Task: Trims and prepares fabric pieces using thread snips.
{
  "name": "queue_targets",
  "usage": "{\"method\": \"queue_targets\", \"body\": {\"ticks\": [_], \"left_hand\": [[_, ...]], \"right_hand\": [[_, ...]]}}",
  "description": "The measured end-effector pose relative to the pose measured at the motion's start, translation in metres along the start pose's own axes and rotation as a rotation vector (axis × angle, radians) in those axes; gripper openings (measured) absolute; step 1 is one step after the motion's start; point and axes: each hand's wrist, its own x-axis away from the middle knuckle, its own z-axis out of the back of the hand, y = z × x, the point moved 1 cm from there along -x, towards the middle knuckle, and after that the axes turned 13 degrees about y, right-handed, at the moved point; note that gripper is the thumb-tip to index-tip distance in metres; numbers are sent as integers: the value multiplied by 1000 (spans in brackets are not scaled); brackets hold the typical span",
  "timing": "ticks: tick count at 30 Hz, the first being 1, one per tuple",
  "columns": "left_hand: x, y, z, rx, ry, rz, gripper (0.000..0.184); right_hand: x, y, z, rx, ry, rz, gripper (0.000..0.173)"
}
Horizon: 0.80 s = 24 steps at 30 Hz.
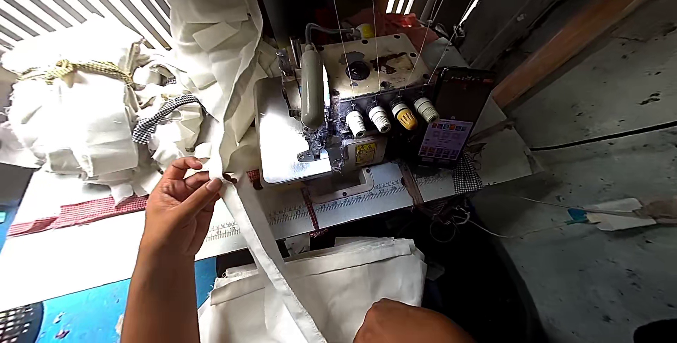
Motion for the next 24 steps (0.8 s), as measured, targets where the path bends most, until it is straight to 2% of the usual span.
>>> {"method": "queue_targets", "body": {"ticks": [2, 6, 8, 10, 14, 16, 19, 24], "left_hand": [[7, 8, -1, -38, -6, -75, 30], [36, 12, -9, -59, -151, -100, 23], [53, 5, -18, -132, -235, -73, 18], [67, -3, -28, -235, -255, -39, 16], [80, -9, -39, -316, -254, 78, 23], [82, -8, -41, -302, -248, 88, 29], [84, 2, -43, -284, -218, 101, 31], [85, 13, -43, -305, -262, 120, 35]], "right_hand": [[6, 4, 8, 79, 87, -111, 15], [9, 17, 31, 219, 630, -359, 26], [0, 16, 43, 238, 761, -418, 33], [-13, 13, 48, 259, 826, -402, 38], [-41, 5, 44, 306, 949, -157, 34], [-51, 3, 42, 428, 1006, -90, 32], [-62, 4, 42, 619, 1090, -86, 29], [-71, 2, 39, 691, 1104, -96, 26]]}}
